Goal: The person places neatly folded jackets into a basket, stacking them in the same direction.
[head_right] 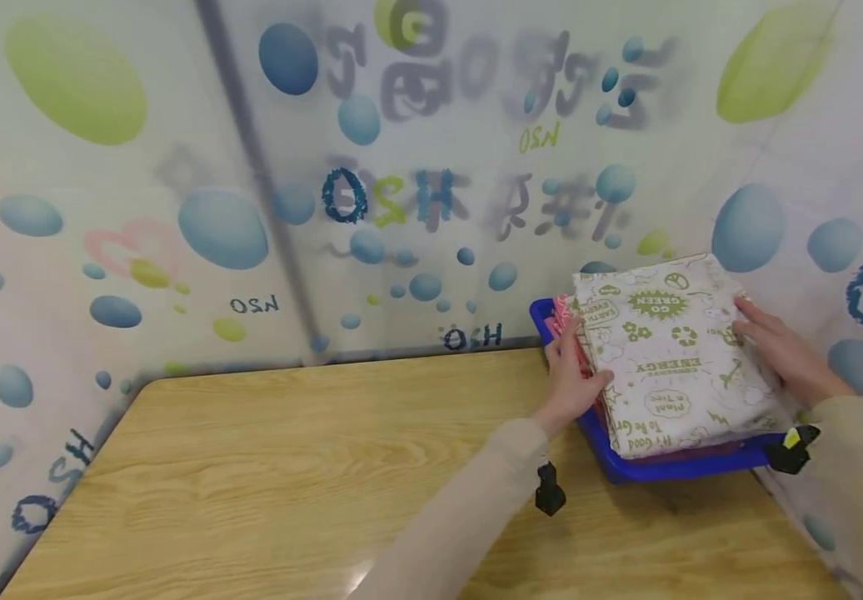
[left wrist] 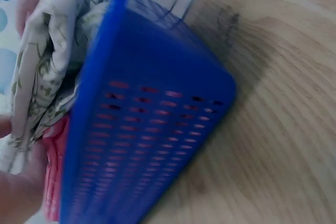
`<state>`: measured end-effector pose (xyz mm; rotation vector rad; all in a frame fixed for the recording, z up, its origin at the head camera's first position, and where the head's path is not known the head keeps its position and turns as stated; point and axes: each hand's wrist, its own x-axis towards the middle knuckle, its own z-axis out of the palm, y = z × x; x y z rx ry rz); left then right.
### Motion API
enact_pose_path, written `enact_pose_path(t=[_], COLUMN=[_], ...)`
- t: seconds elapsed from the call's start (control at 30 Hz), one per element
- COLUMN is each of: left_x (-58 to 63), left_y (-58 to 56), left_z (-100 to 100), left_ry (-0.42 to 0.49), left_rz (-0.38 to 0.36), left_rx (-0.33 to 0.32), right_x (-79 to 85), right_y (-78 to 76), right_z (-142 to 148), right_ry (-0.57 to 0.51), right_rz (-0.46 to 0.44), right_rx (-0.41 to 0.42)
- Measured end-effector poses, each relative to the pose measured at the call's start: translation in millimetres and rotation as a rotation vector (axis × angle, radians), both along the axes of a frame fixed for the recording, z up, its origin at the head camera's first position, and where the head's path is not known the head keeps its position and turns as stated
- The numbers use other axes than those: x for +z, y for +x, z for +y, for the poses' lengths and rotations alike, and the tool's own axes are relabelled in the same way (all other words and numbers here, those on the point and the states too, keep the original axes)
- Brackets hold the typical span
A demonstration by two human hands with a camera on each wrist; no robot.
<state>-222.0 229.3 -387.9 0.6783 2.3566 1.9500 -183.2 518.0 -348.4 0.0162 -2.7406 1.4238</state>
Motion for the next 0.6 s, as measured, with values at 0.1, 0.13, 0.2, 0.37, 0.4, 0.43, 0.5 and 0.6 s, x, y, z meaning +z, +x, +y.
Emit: enact_pose_path(t=[0.1, 0.13, 0.2, 0.37, 0.4, 0.43, 0.5, 0.6], left_x=[-5.7, -6.7, -7.0, -3.1, -2.6, -2.6, -4.8, -9.9], left_y=[1.7, 2.0, 1.7, 0.9, 0.9, 1.0, 0.5, -1.9], left_z=[-6.3, -8.4, -11.9, -15.6, -14.6, -13.9, -12.1, -10.2], left_ry=[-0.018, -0.039, -0.078, -0.195, -0.198, -0.212, -0.229, -0.237], left_rz=[-0.129, -0.138, -0.106, 0.129, 0.167, 0.202, 0.241, 0.218], left_rx=[-0.028, -0.066, -0.159, -0.247, -0.23, -0.2, -0.135, -0.07], right_x=[-0.6, -0.7, -0.5, 1.7, 2.5, 3.3, 3.8, 1.5], right_y=[-6.9, -8.8, -12.1, -21.2, -22.3, -23.6, -26.3, -29.0], right_z=[-3.6, -4.0, -5.2, -11.1, -12.0, -12.6, -13.3, -12.3], right_ry=[0.117, 0.15, 0.193, 0.225, 0.22, 0.22, 0.222, 0.358], right_rz=[-0.112, -0.136, -0.142, -0.012, 0.017, 0.042, 0.068, 0.003], right_rx=[-0.013, -0.01, 0.002, 0.042, 0.05, 0.056, 0.078, 0.058])
